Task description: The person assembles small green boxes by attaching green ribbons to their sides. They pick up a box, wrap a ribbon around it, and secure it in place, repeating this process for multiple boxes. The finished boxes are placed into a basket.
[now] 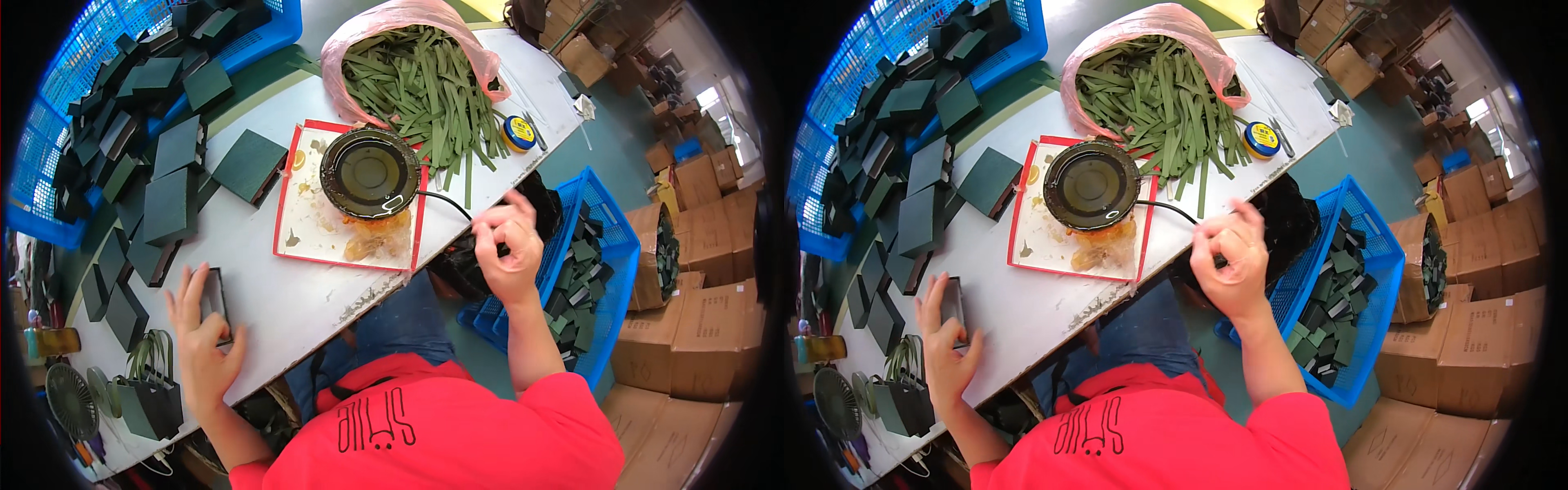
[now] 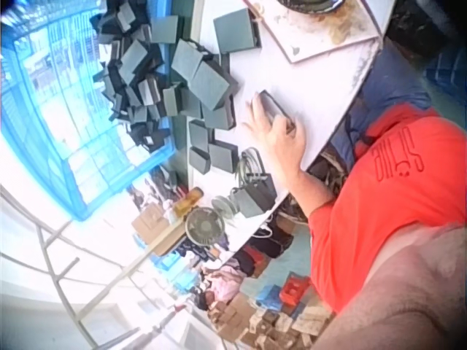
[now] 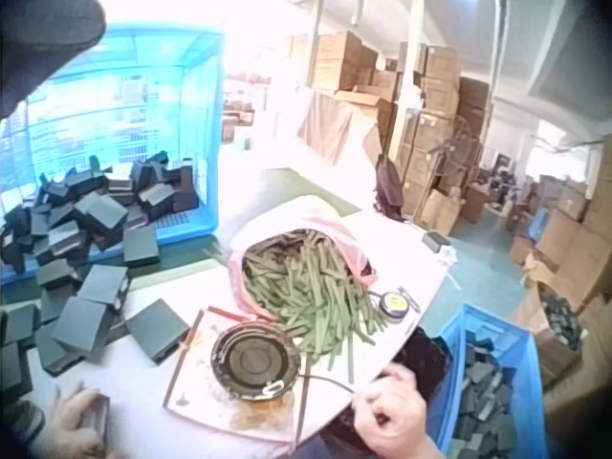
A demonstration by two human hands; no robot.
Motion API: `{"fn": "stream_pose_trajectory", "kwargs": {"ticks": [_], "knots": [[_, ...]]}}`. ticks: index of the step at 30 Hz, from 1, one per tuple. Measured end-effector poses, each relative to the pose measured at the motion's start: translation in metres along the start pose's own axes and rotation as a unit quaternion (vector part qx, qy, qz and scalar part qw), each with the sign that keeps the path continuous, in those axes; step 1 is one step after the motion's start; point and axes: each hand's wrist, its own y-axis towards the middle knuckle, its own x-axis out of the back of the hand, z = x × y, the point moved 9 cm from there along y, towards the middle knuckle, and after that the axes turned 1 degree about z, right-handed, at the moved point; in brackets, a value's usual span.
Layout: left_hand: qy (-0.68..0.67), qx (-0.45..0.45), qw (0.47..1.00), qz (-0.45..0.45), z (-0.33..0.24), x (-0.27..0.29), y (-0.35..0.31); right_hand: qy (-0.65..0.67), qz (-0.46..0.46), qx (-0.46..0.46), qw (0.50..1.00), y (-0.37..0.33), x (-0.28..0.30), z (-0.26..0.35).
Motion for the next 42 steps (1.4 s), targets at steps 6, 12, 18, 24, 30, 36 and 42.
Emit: {"fn": "stream_pose_trajectory", "kwargs": {"ticks": [6, 12, 18, 24, 30, 36, 42], "knots": [[0.028, 0.018, 0.992, 0.120, -0.001, -0.017, 0.000, 0.403, 0.151, -0.337, 0.837, -0.034, -0.072, -0.010], [0.023, 0.037, 0.984, 0.175, 0.007, -0.017, -0.007, 0.456, 0.114, -0.368, 0.802, -0.023, -0.089, 0.013], [-0.005, 0.048, 0.979, 0.198, 0.011, -0.012, -0.012, 0.449, 0.127, -0.388, 0.795, -0.032, -0.096, 0.002], [0.081, 0.039, 0.982, 0.168, 0.031, -0.009, -0.018, 0.510, 0.129, -0.449, 0.722, -0.033, -0.110, 0.006], [0.108, 0.070, 0.981, 0.143, 0.020, -0.010, -0.009, 0.508, 0.121, -0.465, 0.715, -0.033, -0.120, 0.008], [0.069, 0.088, 0.984, 0.138, 0.019, -0.018, -0.011, 0.516, 0.096, -0.471, 0.709, -0.033, -0.125, 0.003], [0.057, 0.094, 0.984, 0.138, 0.020, -0.018, -0.012, 0.506, 0.090, -0.472, 0.716, -0.032, -0.126, 0.002]]}}
